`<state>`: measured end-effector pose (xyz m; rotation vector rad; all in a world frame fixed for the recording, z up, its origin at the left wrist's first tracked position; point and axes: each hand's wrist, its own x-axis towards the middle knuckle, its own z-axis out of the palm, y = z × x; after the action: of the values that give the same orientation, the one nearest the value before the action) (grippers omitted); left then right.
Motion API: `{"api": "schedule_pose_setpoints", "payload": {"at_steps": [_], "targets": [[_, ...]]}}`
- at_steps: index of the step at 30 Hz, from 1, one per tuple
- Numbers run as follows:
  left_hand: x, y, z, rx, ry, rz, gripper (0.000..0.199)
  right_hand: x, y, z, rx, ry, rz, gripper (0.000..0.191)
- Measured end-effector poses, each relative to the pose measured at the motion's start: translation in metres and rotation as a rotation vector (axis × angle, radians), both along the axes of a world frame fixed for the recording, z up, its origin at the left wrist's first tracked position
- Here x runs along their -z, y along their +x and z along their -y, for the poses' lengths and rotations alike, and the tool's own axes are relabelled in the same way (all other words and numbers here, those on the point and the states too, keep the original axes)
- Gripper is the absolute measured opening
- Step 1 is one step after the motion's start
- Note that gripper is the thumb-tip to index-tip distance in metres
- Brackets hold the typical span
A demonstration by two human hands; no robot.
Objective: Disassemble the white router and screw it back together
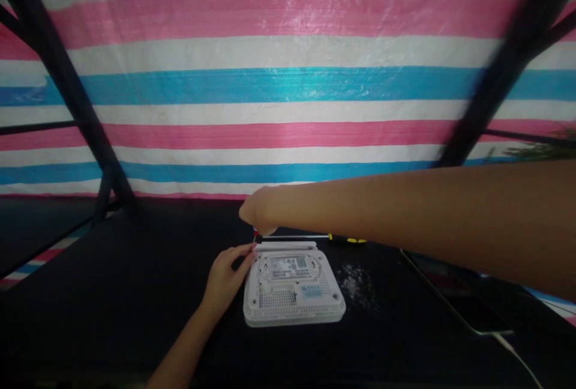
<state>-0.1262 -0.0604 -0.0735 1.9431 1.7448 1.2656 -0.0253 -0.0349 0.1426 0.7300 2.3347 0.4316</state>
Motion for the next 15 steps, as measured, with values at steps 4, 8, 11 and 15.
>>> {"api": "schedule_pose_setpoints", "payload": {"at_steps": [4, 8, 11, 15], "targets": [[-0.003, -0.005, 0.001, -0.143, -0.094, -0.078, 0.027, -0.002, 0.003, -0.002, 0.036, -0.004, -0.011, 0.028], [-0.004, -0.013, 0.000, -0.322, -0.220, -0.201, 0.030, -0.007, 0.015, 0.001, 0.082, -0.020, -0.037, 0.024], [-0.004, -0.015, -0.001, -0.337, -0.257, -0.279, 0.027, -0.004, 0.026, 0.009, 0.084, -0.119, -0.062, 0.024], [-0.003, -0.012, 0.000, -0.294, -0.266, -0.335, 0.026, 0.009, 0.033, 0.020, 0.083, -0.233, -0.069, 0.025]]}}
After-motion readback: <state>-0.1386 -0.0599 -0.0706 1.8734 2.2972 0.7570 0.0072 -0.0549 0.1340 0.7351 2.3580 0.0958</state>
